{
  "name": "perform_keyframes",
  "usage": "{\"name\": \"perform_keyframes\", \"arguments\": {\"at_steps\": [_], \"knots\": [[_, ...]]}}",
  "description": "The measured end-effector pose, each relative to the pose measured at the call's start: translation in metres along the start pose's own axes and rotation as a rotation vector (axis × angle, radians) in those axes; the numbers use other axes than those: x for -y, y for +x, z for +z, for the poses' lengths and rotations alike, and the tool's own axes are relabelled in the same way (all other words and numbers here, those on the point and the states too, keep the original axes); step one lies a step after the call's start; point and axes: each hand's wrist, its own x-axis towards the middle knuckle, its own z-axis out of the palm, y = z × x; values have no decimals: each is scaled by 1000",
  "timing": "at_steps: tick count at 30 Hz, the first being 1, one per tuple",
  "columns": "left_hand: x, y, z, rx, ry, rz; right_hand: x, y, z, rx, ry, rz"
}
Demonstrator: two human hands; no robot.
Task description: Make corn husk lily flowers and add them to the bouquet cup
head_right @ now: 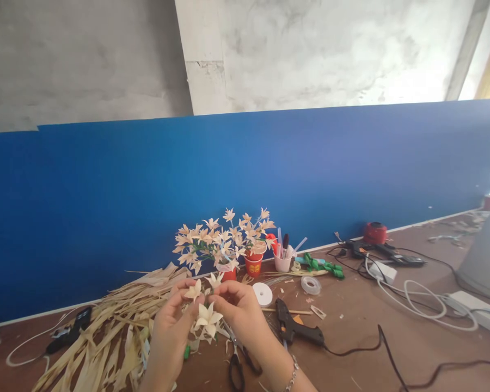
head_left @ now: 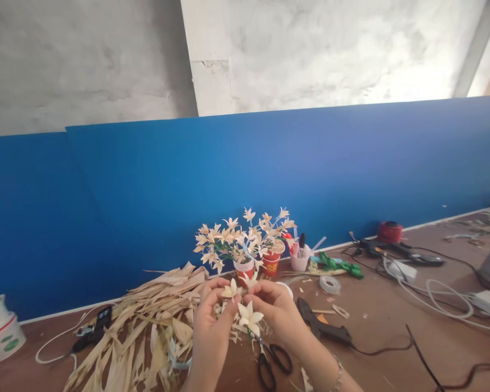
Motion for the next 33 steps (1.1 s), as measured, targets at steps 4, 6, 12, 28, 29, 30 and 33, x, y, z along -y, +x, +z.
{"name": "perform_keyframes", "arguments": {"at_steps": [4, 6, 12, 28, 29, 30, 33], "knots": [[5, -3, -3, 23, 12, 70, 4, -1, 4, -50, 85, 28], [7, -5, -3, -5, 14, 128, 7, -3, 7, -67, 109, 43], [6, -11, 0, -14, 3, 162, 11, -6, 9, -70, 174, 87], [12, 3, 3, 392, -536, -589, 20, 0, -17, -19, 298, 63], [10, 1, 3, 417, -544, -620, 20, 0, -17, -23, 287, 66], [9, -1, 3, 459, -550, -641, 20, 0, -17, -18, 273, 73], [6, -7, 5, 535, -542, -653, 21, 0, -15, 10, 232, 70]]}}
